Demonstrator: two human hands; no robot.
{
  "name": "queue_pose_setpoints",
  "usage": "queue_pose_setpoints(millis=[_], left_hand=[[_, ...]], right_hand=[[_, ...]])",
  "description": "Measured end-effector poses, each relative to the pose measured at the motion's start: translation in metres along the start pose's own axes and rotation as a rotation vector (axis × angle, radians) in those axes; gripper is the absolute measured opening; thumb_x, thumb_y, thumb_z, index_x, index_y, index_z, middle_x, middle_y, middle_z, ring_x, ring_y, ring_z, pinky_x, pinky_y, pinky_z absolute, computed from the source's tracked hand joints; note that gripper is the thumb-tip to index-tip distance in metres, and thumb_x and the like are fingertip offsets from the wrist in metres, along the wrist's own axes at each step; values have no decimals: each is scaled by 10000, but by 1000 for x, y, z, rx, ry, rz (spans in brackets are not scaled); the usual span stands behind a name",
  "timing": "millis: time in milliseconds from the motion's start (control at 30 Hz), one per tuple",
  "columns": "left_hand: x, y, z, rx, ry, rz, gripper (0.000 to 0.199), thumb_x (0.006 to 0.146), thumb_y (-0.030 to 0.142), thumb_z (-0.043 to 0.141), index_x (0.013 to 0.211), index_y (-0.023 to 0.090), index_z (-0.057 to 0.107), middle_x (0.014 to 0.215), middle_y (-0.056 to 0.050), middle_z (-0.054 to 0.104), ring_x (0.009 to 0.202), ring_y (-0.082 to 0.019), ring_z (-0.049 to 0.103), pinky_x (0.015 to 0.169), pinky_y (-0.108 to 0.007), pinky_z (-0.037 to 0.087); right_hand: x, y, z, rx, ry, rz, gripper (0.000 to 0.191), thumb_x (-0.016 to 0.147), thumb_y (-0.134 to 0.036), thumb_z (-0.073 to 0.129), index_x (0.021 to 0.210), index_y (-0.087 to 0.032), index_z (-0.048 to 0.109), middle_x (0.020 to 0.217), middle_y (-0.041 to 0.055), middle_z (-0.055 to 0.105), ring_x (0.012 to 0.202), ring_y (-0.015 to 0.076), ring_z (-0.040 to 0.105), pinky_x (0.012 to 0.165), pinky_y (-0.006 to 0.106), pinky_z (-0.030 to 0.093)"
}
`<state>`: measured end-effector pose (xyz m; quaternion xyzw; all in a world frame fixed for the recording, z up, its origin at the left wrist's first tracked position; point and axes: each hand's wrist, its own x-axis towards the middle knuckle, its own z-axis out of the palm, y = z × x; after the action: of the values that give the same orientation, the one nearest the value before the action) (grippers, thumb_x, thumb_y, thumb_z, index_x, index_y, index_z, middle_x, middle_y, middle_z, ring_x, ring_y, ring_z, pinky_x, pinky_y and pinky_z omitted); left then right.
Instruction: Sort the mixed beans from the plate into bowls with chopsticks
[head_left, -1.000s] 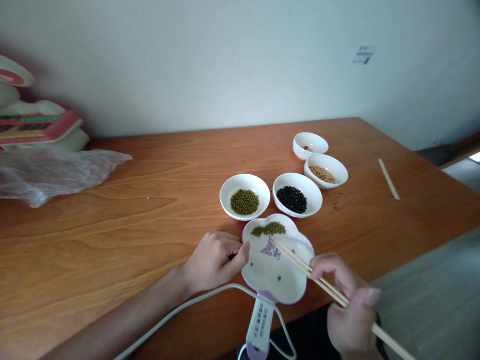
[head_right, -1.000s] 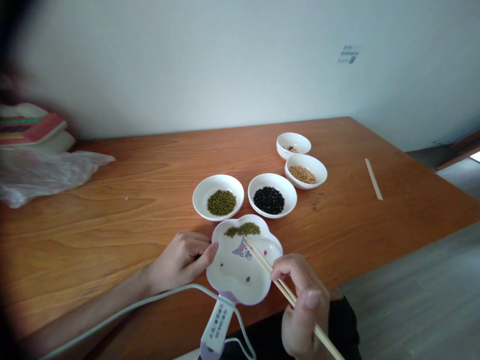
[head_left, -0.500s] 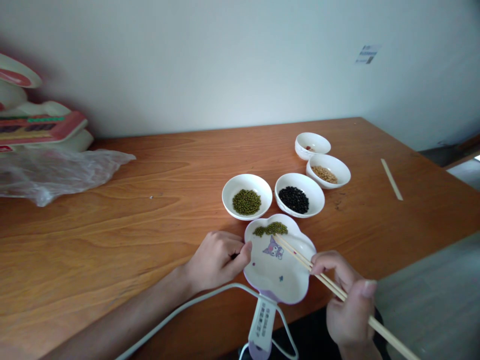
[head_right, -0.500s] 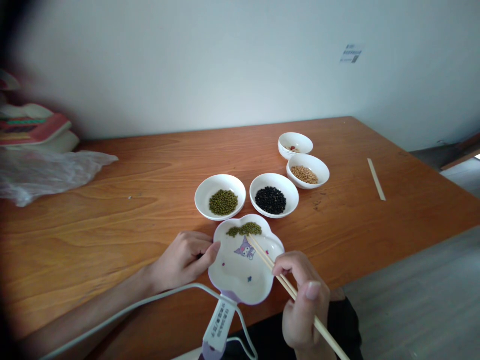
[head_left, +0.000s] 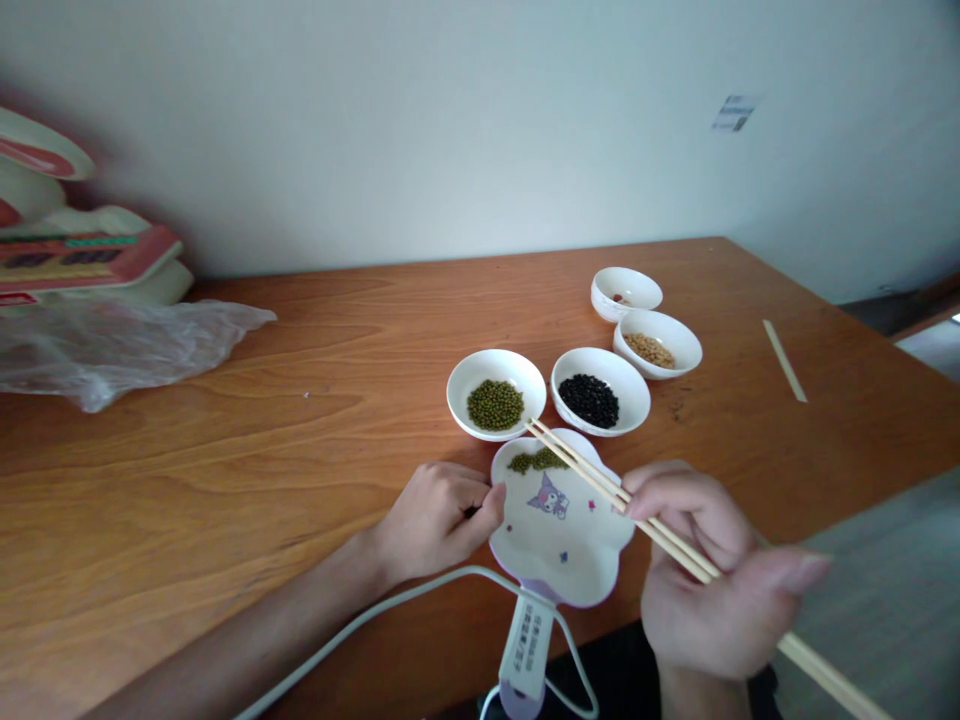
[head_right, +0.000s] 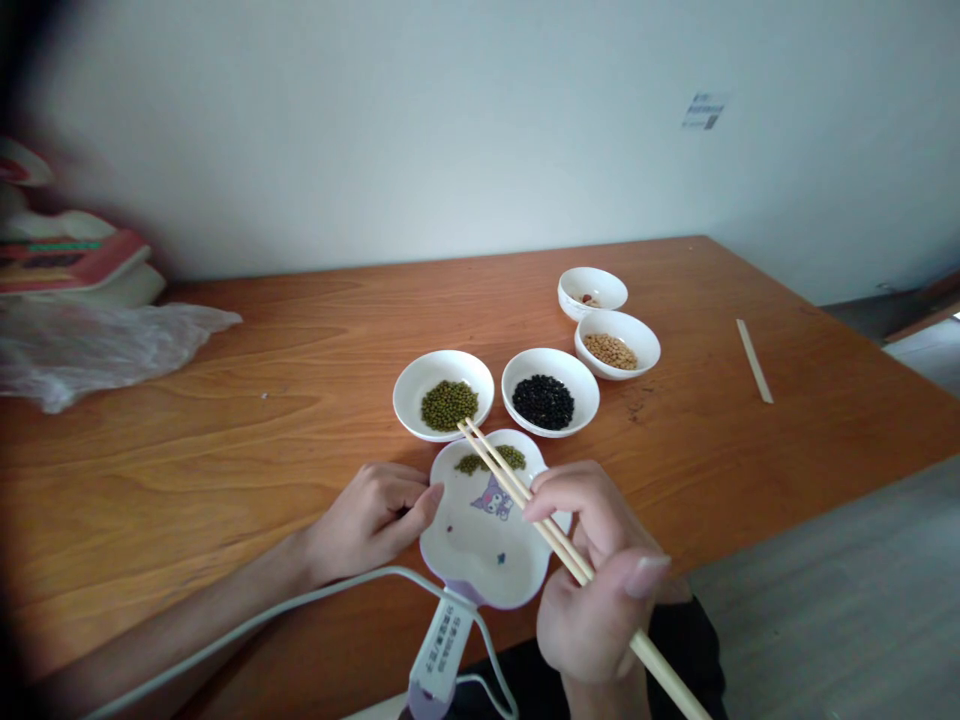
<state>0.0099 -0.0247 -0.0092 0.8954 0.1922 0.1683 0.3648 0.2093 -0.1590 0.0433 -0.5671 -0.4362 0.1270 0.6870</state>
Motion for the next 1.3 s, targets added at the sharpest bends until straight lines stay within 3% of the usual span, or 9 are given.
queue_pose_setpoints(millis=[133,400,533,700,967,1100,1200,1300], left_hand=[[2,0,1,17,-2,1,523,1140,311,402,635,175,395,588,25,457,547,-94,390,590,-284,289],[3,-1,1,25,17,35,519,1135,290,407,628,180,389,585,23,478,541,-95,389,584,-289,293],[3,0,1,31,9,30,518,1136,291,405,630,181,389,584,24,473,540,-96,395,586,-289,293],[4,0,1,43,10,43,528,1139,291,388,622,183,391,570,20,478,524,-97,387,575,-289,287],[4,1,0,53,20,44,525,1136,280,401,620,183,401,573,19,483,527,-97,390,574,-296,294],[3,0,1,51,14,45,530,1136,281,403,616,181,416,592,16,505,536,-96,411,581,-289,314],[3,1,1,52,12,43,532,1138,282,398,616,180,422,592,15,508,537,-96,413,579,-286,314],[3,2,1,48,16,46,526,1135,280,405,619,180,426,587,16,507,537,-97,414,579,-287,311]], right_hand=[[4,-5,10,20,-31,35,736,1037,-779,287,797,-241,728,837,52,691,841,246,664,727,359,523],[-31,12,-21,-174,-148,61,812,1041,-783,160,737,-232,673,764,50,663,749,216,642,663,332,498],[-36,27,-27,-226,-234,46,811,1051,-758,109,775,-233,663,792,62,671,778,226,654,659,336,495],[-37,35,-25,-260,-244,96,828,1047,-745,54,780,-232,647,784,69,660,770,237,650,683,360,499],[-36,30,-27,-216,-181,-5,723,1121,-591,172,797,-219,700,815,76,698,822,237,687,704,352,512],[-26,15,-21,-133,-110,-6,769,1091,-688,188,779,-226,718,806,63,686,791,227,662,693,346,523],[-11,-1,-4,-39,-27,14,763,1067,-735,239,769,-235,732,816,60,686,807,239,651,731,368,516],[3,-10,12,34,-31,67,740,1024,-794,295,798,-244,736,859,69,688,836,265,666,740,395,512]])
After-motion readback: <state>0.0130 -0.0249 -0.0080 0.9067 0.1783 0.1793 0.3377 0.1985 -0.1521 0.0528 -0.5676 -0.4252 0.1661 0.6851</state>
